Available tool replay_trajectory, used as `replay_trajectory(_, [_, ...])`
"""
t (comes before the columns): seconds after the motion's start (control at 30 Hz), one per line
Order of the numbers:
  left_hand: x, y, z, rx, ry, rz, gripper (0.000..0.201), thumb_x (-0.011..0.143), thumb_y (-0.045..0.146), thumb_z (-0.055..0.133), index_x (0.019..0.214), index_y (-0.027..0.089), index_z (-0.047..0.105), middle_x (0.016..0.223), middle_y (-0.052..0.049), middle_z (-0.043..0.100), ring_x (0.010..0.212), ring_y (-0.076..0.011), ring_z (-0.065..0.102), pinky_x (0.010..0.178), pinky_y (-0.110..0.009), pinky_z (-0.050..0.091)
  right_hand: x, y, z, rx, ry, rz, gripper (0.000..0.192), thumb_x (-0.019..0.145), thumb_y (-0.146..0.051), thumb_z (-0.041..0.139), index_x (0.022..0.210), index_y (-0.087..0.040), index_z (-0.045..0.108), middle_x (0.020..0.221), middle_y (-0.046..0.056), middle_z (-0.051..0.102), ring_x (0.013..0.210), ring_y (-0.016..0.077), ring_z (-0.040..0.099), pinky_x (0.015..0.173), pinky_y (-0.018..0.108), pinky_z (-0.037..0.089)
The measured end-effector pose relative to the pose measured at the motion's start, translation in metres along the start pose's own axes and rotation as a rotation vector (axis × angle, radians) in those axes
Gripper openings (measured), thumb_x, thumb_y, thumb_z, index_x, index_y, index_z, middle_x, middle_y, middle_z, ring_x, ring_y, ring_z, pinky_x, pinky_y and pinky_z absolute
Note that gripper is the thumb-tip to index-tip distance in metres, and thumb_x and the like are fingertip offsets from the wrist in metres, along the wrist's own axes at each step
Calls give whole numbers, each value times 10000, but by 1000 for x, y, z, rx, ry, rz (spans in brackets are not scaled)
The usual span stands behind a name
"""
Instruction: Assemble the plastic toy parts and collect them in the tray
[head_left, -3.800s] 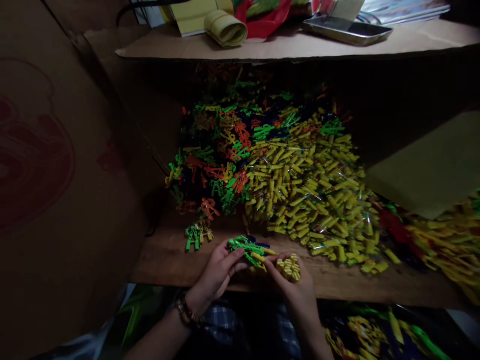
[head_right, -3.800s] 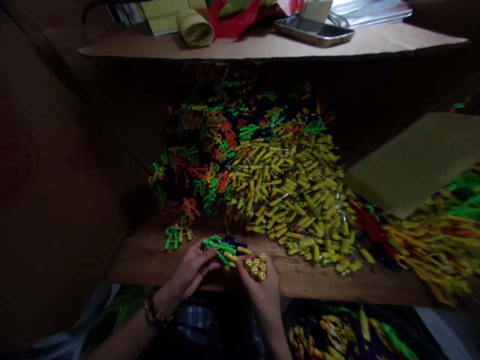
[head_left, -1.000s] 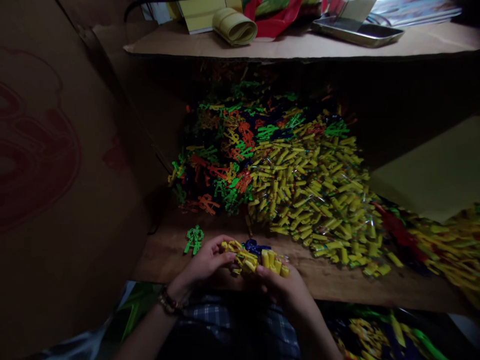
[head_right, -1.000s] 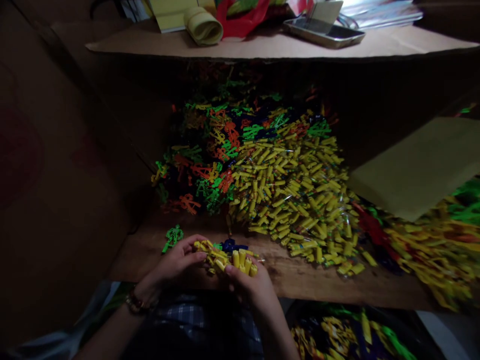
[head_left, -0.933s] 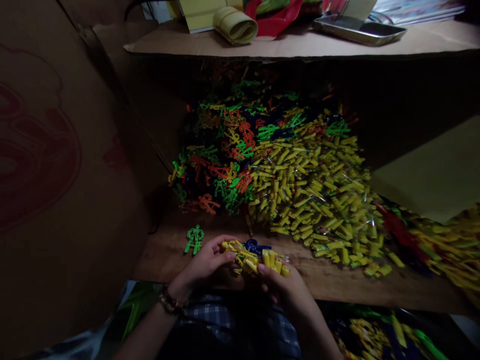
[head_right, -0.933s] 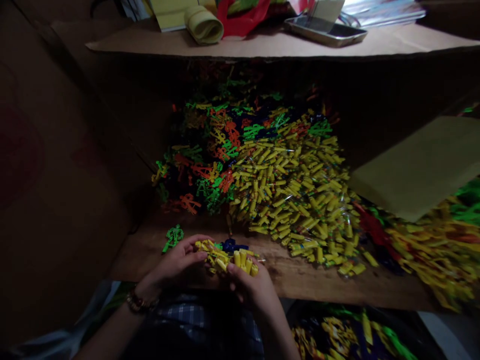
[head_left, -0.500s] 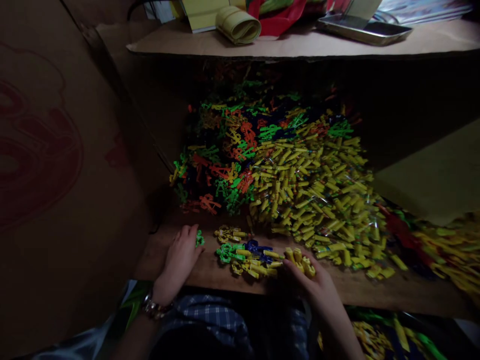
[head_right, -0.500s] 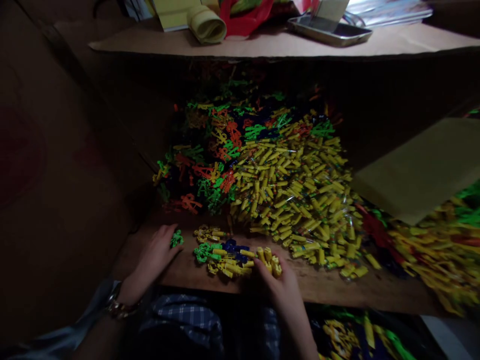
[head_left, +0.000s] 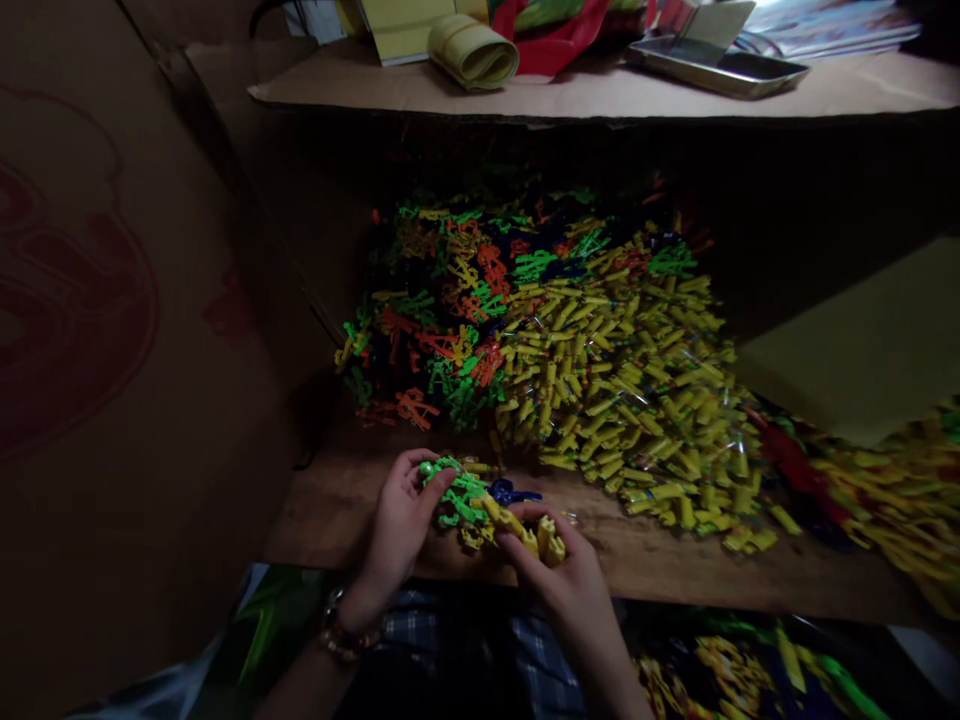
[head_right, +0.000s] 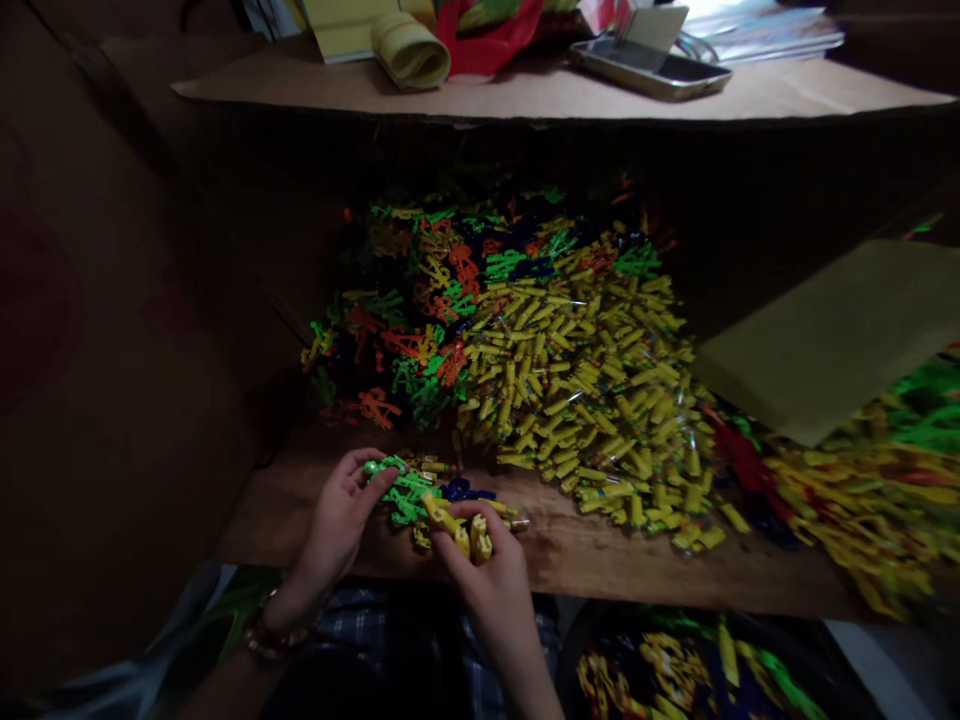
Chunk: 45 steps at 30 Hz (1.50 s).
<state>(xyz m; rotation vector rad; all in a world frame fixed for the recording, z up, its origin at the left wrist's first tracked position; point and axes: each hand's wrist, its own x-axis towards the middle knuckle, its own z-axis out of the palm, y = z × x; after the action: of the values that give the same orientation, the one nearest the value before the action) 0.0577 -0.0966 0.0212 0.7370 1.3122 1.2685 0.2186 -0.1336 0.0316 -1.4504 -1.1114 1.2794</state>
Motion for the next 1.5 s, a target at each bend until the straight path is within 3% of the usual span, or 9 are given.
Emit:
replay_trajectory(0.33, [-10,1,10,98,28,46,303,683,317,725,915,162,609,766,-5,683,674,-101,613,599,-161,495,-9,2,10,-194,231,-111,195,746,-364,640,820,-184,631,749,43,695,647,182,644,566,236,495])
replay_trajectory(0.5, [-19,5,14,185,56,102,253,694,306,709,897,172,638,813,-15,706,706,-117,638,633,-175,510,-14,4,9,-439,241,-400,118,799,-266,587,892,-200,617,763,19,711,597,154,665,576,218,521])
replay_trajectory(0.67, [-21,5,15,191,33,80,245,676,295,730,875,175,651,796,-6,703,699,-118,637,634,-178,508,-17,11,10,-532,207,-634,171,851,-192,518,982,-216,626,883,48,714,778,178,686,726,266,536])
replay_trajectory(0.77, [-13,5,10,83,-25,-23,299,632,311,773,853,159,641,750,-6,692,672,-108,623,605,-170,498,-15,16,9,-460,151,-556,161,848,-207,523,956,-229,640,897,55,712,820,195,680,762,294,530])
replay_trajectory(0.93, [1,0,-1,-132,-146,-337,477,528,367,841,872,158,584,774,-12,683,671,-126,632,556,-207,523,-3,24,-6,-391,67,-330,105,802,-267,577,877,-213,627,813,38,719,702,183,682,625,248,532])
replay_trajectory(1.0, [2,-4,-1,-131,-146,-377,503,514,373,846,878,160,572,777,-7,676,671,-131,630,538,-215,524,1,28,-11,-362,55,-292,104,794,-270,578,858,-206,628,825,45,724,741,192,688,645,249,532])
replay_trajectory(1.2, [-1,-12,10,-7,-154,-159,363,616,322,783,878,146,604,737,-3,677,657,-106,608,604,-192,495,-3,35,-17,-378,105,-284,125,800,-301,586,863,-198,619,797,46,718,716,193,688,612,243,527])
replay_trajectory(1.37, [-8,-11,19,121,-79,-19,264,651,273,740,860,153,630,755,-13,686,712,-128,621,645,-195,487,-11,31,-10,-515,188,-517,126,842,-217,532,947,-216,602,852,38,702,764,176,676,687,251,524])
replay_trajectory(1.5, [-20,-8,23,231,-64,17,222,698,291,704,879,178,643,779,-16,695,712,-152,641,641,-221,504,-18,26,-3,-640,133,-593,184,887,-178,473,1038,-212,572,895,60,687,825,179,661,729,262,516])
